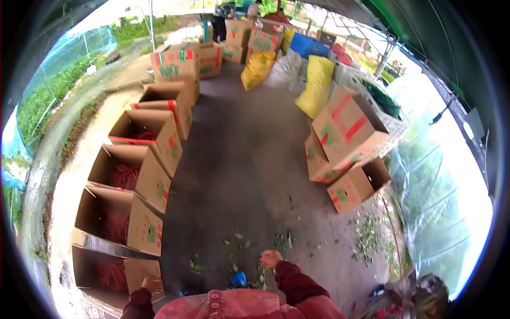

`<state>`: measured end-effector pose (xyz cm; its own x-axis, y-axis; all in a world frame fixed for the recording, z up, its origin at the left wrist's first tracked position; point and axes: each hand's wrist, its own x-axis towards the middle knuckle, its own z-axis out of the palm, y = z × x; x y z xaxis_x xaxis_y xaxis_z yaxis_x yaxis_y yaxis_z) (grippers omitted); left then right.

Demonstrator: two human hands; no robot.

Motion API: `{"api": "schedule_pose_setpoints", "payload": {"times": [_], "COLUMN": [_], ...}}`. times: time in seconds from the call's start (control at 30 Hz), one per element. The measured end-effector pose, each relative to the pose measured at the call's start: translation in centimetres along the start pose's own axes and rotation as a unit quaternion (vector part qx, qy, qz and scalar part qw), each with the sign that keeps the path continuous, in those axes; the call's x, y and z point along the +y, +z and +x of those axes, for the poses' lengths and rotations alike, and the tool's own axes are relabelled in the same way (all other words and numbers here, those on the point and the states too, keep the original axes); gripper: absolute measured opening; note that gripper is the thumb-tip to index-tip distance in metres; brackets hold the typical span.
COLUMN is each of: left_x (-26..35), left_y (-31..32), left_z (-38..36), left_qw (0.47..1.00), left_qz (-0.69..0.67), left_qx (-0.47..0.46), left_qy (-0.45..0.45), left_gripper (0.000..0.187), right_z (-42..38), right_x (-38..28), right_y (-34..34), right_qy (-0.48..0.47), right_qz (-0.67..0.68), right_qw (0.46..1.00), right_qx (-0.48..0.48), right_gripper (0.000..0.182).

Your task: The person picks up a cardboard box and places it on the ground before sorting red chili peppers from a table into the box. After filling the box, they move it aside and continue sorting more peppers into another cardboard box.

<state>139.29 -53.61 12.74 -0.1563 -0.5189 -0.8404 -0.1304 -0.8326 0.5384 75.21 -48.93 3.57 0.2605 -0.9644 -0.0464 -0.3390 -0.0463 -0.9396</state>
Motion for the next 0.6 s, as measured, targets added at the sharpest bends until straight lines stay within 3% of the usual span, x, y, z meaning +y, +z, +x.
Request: {"api": "schedule_pose_setpoints", "payload": {"times": [0.07, 0.1, 0.13, 0.17, 0.27, 0.37, 0.43, 0.5, 0.53, 0.6], "left_x": [5.6, 7.1, 8.3, 9.5, 13.4, 13.7, 16.2, 18.5, 19.6, 21.4], "left_y": [5.9, 7.4, 8.6, 9.6, 11.9, 11.3, 10.8, 12.8, 13.9, 15.3], "left_z": [-2.4, -2.3, -2.1, -1.9, -2.2, 1.0, 5.8, 11.0, 14.0, 17.9], "left_qw": [0.979, 0.979, 0.958, 0.927, 0.915, 0.926, 0.932, 0.938, 0.902, 0.801], "left_qz": [0.178, 0.173, 0.27, 0.365, 0.402, 0.378, 0.361, 0.346, 0.423, 0.57], "left_qx": [-0.037, -0.032, -0.033, -0.035, -0.008, -0.009, -0.011, -0.026, -0.057, -0.112], "left_qy": [0.092, 0.101, 0.094, 0.084, 0.023, 0.011, 0.017, 0.022, 0.064, 0.144], "left_gripper": [0.023, 0.023, 0.023, 0.023, 0.02, 0.017, 0.018, 0.02, 0.019, 0.022], "right_z": [-1.3, -1.8, -2.2, -2.4, -5.0, -6.8, -7.6, -10.5, -9.3, -6.0], "right_x": [-1.1, -3.0, -3.9, -2.9, 1.1, 0.2, 0.4, 4.7, 0.7, -9.7], "right_y": [-4.4, -6.5, -8.2, -9.5, -11.3, -11.7, -12.0, -11.6, -12.1, -13.3], "right_qy": [0.237, 0.274, 0.313, 0.31, 0.319, 0.353, 0.387, 0.352, 0.341, 0.279], "right_qz": [0.026, 0.029, 0.033, 0.03, -0.05, -0.028, 0.01, 0.089, -0.084, -0.463], "right_qw": [0.967, 0.954, 0.938, 0.939, 0.928, 0.924, 0.904, 0.911, 0.928, 0.841], "right_qx": [0.094, 0.119, 0.146, 0.145, 0.186, 0.146, 0.18, 0.195, 0.122, -0.001], "right_gripper": [0.02, 0.021, 0.021, 0.021, 0.018, 0.015, 0.012, 0.014, 0.014, 0.014]}}
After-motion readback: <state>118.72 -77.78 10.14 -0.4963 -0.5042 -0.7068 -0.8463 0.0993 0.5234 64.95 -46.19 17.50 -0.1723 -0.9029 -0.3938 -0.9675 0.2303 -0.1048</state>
